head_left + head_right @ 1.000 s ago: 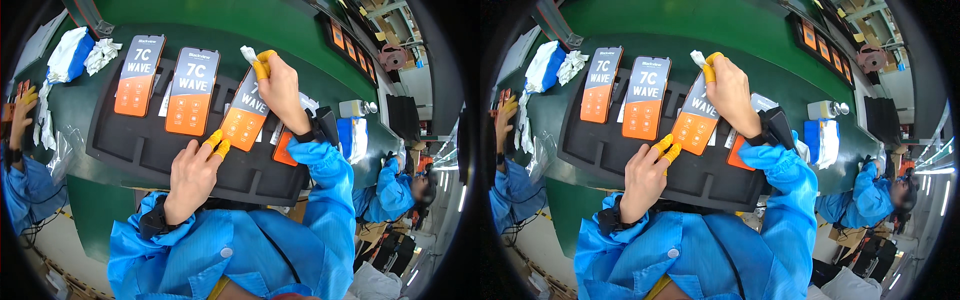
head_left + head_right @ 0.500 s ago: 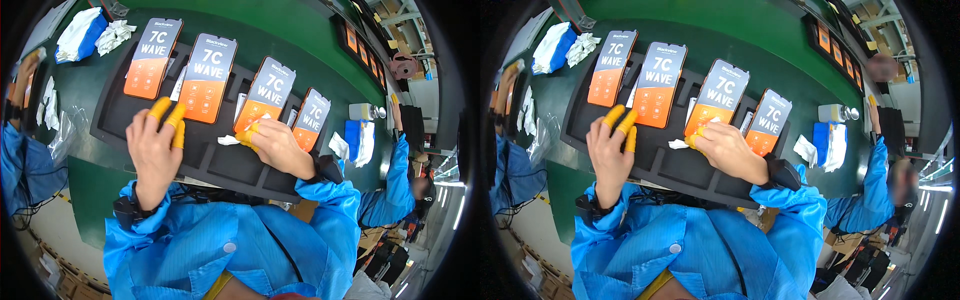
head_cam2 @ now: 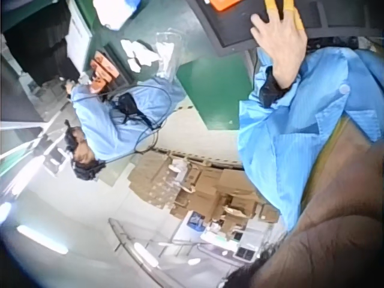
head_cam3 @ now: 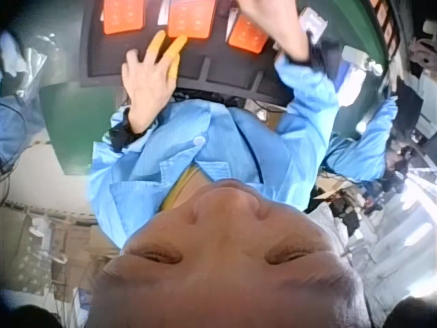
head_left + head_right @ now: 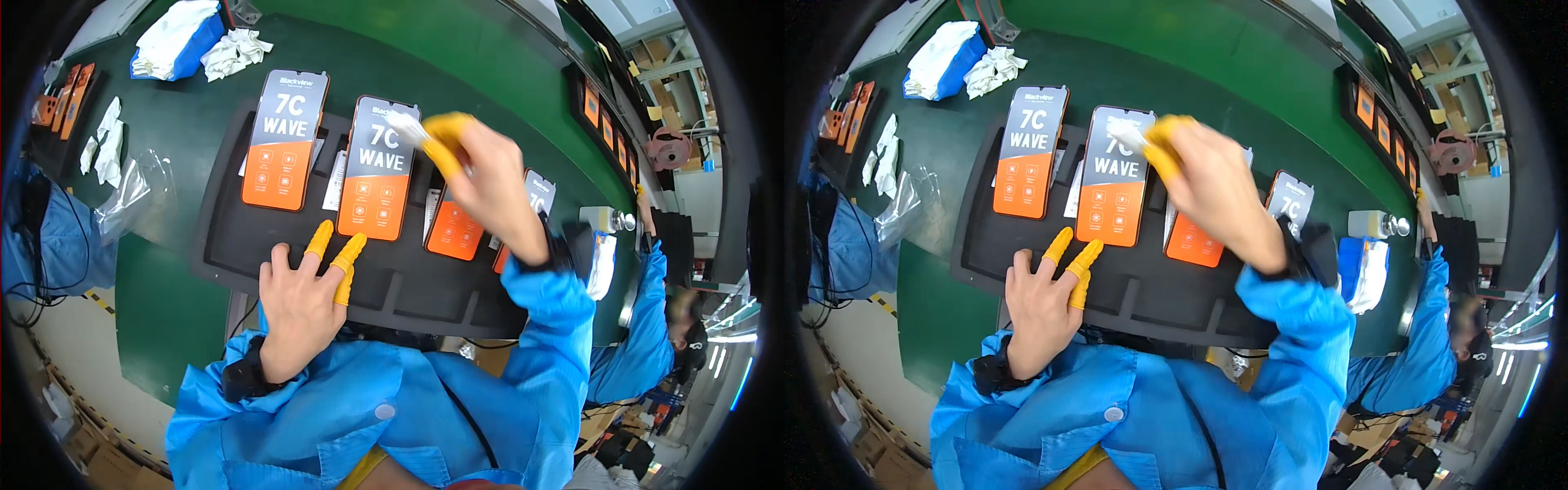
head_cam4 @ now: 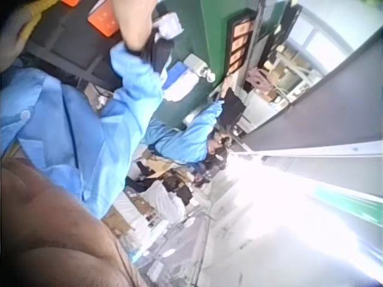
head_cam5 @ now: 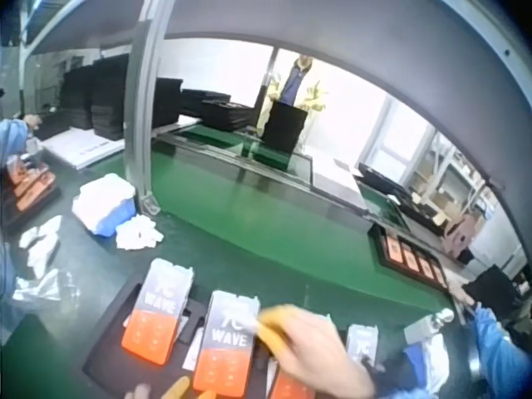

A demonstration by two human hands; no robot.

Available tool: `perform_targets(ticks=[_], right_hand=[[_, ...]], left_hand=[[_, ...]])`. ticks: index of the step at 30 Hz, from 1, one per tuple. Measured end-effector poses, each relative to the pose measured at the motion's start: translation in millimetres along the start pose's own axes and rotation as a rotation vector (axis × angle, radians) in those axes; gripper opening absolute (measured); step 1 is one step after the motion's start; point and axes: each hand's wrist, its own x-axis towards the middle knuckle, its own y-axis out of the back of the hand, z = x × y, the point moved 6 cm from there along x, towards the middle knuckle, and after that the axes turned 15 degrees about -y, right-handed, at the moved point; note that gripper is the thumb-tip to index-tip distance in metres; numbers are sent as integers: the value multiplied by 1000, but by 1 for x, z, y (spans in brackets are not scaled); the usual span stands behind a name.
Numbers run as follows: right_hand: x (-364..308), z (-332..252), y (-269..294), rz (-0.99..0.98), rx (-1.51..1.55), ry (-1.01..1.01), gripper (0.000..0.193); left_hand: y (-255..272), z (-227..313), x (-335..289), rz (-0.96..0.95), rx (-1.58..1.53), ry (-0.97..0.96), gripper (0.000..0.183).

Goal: Cleaning the exterior and lenses of several orange smartphones on an assembly line.

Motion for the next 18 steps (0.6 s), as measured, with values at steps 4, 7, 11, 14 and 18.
perform_targets(ticks=[4,7,11,14,18], right_hand=[[36,22,-49,118,-92,3,20],[-20,11,-79,-31,-181,-30,25],[-52,-19,-81,-243,-44,145,18],[31,11,-68,120,-129,53,16],[33,3,-79,125,-199,77,16]], left_hand=[[0,-1,-1,15,-3,64,17],[-1,-5,1,61,-26,113,16],[2,-5,3,24,-39,92,16],[2,-10,-5,39,-14,100,14],[2,-10,3,99,-41,79,13]])
